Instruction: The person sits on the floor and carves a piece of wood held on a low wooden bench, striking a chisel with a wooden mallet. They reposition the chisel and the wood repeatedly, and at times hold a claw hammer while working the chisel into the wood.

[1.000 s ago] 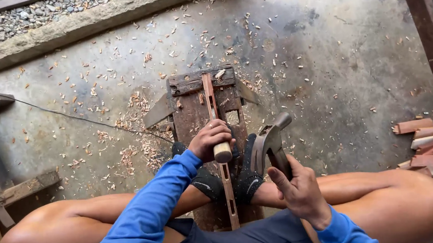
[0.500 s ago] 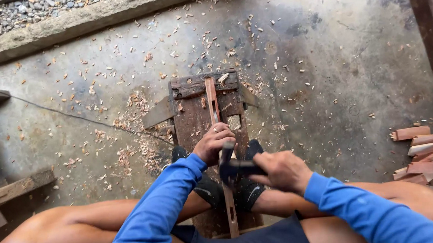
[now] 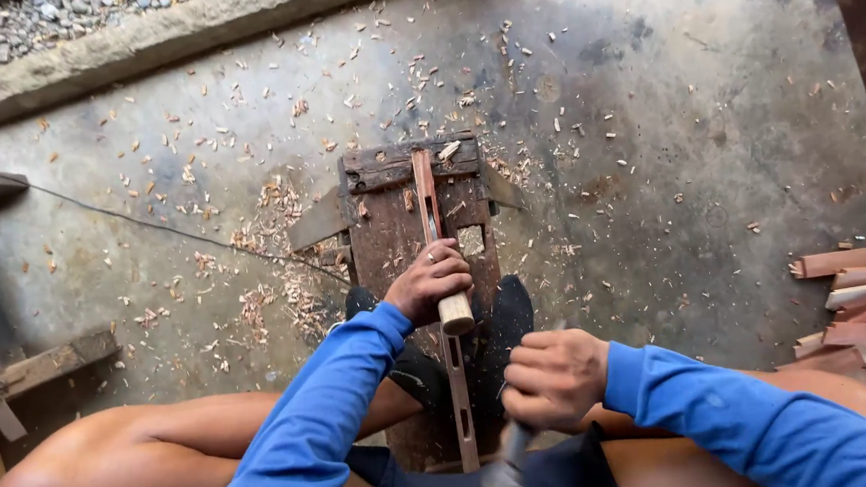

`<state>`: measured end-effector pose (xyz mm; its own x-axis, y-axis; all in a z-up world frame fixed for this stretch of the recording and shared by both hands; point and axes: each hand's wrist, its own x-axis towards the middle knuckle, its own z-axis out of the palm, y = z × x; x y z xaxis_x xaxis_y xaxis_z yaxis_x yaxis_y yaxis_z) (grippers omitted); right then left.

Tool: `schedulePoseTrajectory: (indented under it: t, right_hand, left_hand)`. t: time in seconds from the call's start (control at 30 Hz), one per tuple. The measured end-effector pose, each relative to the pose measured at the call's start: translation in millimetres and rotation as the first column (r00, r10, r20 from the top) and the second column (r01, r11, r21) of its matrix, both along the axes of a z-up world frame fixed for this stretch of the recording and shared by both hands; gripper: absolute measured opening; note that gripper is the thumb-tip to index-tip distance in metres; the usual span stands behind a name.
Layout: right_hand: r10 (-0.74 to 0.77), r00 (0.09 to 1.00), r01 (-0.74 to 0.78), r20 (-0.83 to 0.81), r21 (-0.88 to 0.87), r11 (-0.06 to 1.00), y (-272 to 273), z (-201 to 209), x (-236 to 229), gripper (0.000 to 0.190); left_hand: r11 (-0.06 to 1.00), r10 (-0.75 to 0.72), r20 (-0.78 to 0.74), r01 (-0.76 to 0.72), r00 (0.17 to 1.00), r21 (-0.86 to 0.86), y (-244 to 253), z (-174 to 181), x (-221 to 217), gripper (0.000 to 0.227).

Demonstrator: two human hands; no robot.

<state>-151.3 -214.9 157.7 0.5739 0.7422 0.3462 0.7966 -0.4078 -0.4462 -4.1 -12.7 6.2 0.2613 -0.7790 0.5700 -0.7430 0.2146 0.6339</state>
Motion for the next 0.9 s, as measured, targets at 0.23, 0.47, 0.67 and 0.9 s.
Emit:
schedulePoseTrajectory:
  t: [0.23,0.47,0.67,0.9]
  right_hand:
    - [-0.422,0.907,0.394,0.001,-0.360,0.846,-10,-51,-2,0.040]
    - [-0.164,0.985,0.170,0.048,-0.257,0.951,-12,-52,3,0.039]
    - [-0.559,0.796,0.516,-0.232,-0.224,0.827,-10,13,-3,0.039]
    - [-0.799,0.330,0.898,-0.503,-0.093,0.430,-18,72,-36,0.024]
  left_hand:
    - [0.998,-0.004,0.066,0.000,0.998,0.065,-2,-21,9,0.025]
    - [0.997,0.014,0.041,-0.017,0.999,0.073,-1,-14,5,0.026]
    - [0.963,0.269,-0.315,-0.264,0.910,0.058,-32,21,52,0.023]
    - [0.921,0.314,-0.535,-0.388,0.784,-0.028,-57,65,82,0.022]
